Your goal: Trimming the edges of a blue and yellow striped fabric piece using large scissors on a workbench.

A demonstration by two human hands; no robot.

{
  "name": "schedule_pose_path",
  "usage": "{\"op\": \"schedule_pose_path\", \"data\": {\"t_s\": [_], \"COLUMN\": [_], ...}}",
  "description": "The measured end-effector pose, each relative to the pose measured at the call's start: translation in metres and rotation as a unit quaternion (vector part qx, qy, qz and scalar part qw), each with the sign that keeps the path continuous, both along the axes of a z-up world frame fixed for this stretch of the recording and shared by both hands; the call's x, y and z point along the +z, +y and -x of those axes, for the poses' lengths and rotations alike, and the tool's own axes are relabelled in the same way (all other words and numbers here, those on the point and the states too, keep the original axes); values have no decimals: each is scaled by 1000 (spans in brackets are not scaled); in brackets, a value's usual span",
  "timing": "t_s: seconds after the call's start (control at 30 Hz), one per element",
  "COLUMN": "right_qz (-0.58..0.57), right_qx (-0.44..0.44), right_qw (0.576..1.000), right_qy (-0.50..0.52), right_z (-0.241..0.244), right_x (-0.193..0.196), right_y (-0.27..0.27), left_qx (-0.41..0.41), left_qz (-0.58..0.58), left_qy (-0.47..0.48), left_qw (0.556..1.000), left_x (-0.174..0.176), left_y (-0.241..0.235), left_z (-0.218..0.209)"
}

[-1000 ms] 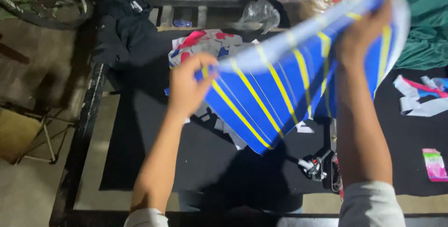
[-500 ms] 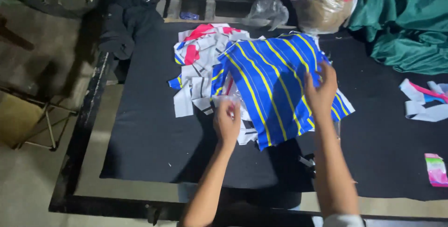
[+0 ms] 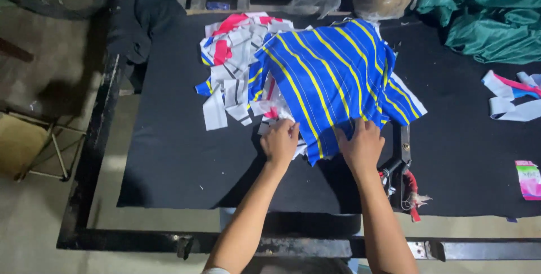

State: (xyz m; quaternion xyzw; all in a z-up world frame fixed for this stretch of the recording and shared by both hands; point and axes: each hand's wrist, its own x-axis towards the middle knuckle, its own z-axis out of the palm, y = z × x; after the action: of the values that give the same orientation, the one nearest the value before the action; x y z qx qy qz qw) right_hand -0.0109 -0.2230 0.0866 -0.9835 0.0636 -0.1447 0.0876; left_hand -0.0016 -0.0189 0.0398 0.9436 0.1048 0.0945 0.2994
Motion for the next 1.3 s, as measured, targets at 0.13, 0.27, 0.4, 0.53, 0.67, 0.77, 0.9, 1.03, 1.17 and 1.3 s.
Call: {"op": "schedule_pose_path", "data": {"t_s": [0.13,0.27,0.4,0.53,0.67,0.77,0.9,1.03,1.17,1.3], "right_qz": [8,-53,-264,-424,-665,-749,-783,-768,-687,-640], "right_qx": [20,60,98,84,78,94,83,67,86,95], "right_qw": [1000,996,959,902,743,656,617,637,719,760], "right_qy": [4,-42,-37,6,9,27,3,-25,-64,-58], "right_z": [-2,-12,5,9,3,8,6,0,-11,2], "right_x": [-21,-24,26,23,35,61,51,18,-4,34], "right_y": [-3,-5,18,18,26,31,33,19,16,30], "left_qx": [-5,-45,-103,-133,-151,-82,-10,-49,-164,-128], "left_qz": [6,0,15,26,301,468,641,613,517,608], "left_qy": [-4,-52,-39,40,-12,108,204,140,-27,-4], "left_qw": [1000,998,994,990,941,874,740,776,840,784], "left_x": [11,27,67,54,57,63,123,102,82,100], "left_y": [0,3,3,-3,-10,-20,-22,-5,12,16], "left_z": [10,8,22,28,23,24,35,22,11,23]}}
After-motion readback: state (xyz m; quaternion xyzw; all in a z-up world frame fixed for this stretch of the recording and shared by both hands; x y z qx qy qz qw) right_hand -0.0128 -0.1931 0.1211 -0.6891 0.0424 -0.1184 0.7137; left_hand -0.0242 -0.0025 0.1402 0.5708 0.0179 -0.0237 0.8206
